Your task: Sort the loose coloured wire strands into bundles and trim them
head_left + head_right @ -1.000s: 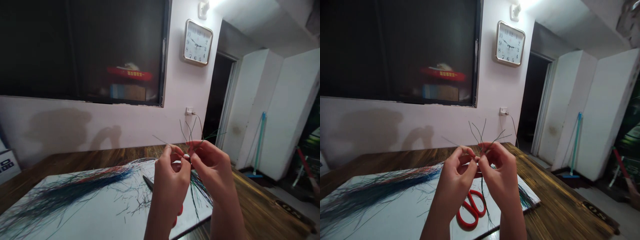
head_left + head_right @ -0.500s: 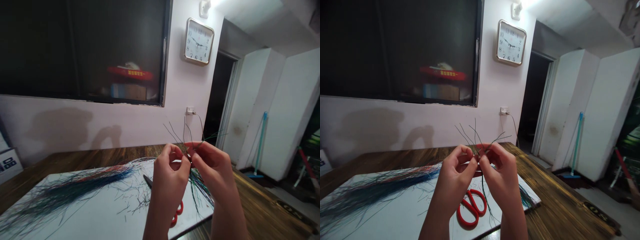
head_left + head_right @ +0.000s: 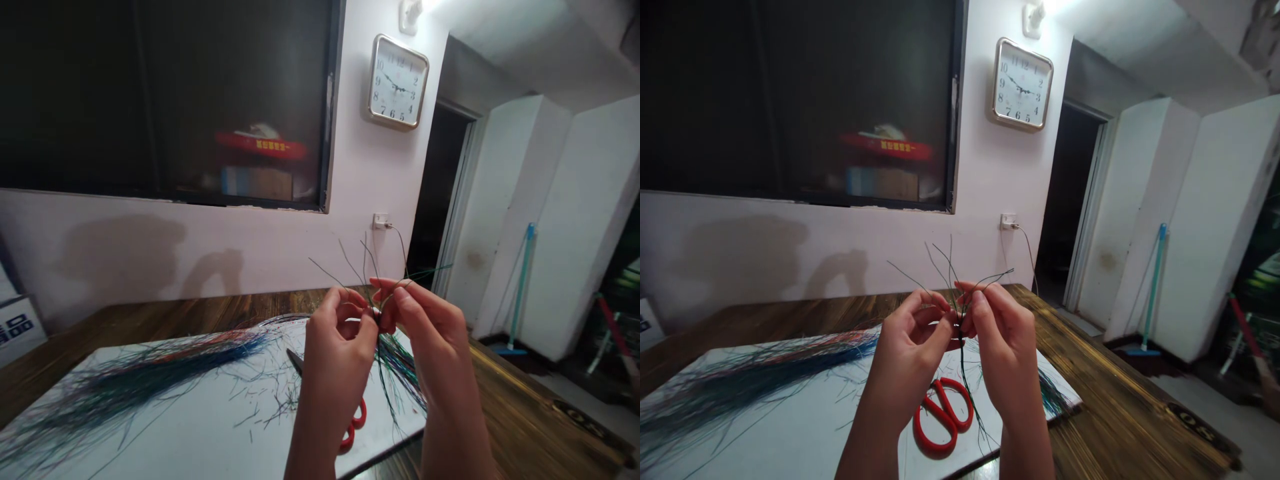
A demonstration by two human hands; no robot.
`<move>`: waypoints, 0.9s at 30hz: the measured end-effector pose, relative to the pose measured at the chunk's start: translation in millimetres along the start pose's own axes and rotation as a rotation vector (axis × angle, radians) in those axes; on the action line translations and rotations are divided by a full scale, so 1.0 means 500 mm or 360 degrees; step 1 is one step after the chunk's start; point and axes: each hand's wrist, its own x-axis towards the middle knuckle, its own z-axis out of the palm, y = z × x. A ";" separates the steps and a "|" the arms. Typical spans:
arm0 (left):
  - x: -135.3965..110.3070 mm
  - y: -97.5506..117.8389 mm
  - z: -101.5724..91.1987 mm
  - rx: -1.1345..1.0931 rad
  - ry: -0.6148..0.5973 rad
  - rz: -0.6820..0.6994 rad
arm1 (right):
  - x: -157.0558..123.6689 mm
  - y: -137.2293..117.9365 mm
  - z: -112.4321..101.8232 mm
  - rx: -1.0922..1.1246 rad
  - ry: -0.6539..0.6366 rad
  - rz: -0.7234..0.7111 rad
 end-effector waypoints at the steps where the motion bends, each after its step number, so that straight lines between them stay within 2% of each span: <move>1: 0.000 0.000 0.000 -0.0007 0.0003 -0.0003 | -0.001 0.000 0.000 0.0010 0.0009 -0.0003; 10: 0.003 0.003 -0.001 -0.0175 -0.0022 -0.0029 | 0.005 0.019 -0.006 0.0046 0.0186 -0.0173; 16: 0.004 0.004 -0.006 -0.0242 -0.0054 -0.0051 | 0.007 0.015 -0.001 0.0120 0.0236 -0.0136; 22: 0.004 0.007 -0.003 -0.0292 0.0081 -0.0056 | 0.010 0.022 -0.006 0.0221 0.0235 -0.0133; 27: 0.009 0.001 -0.006 -0.0186 0.0198 0.0037 | 0.008 0.026 -0.010 0.0155 0.0275 -0.0130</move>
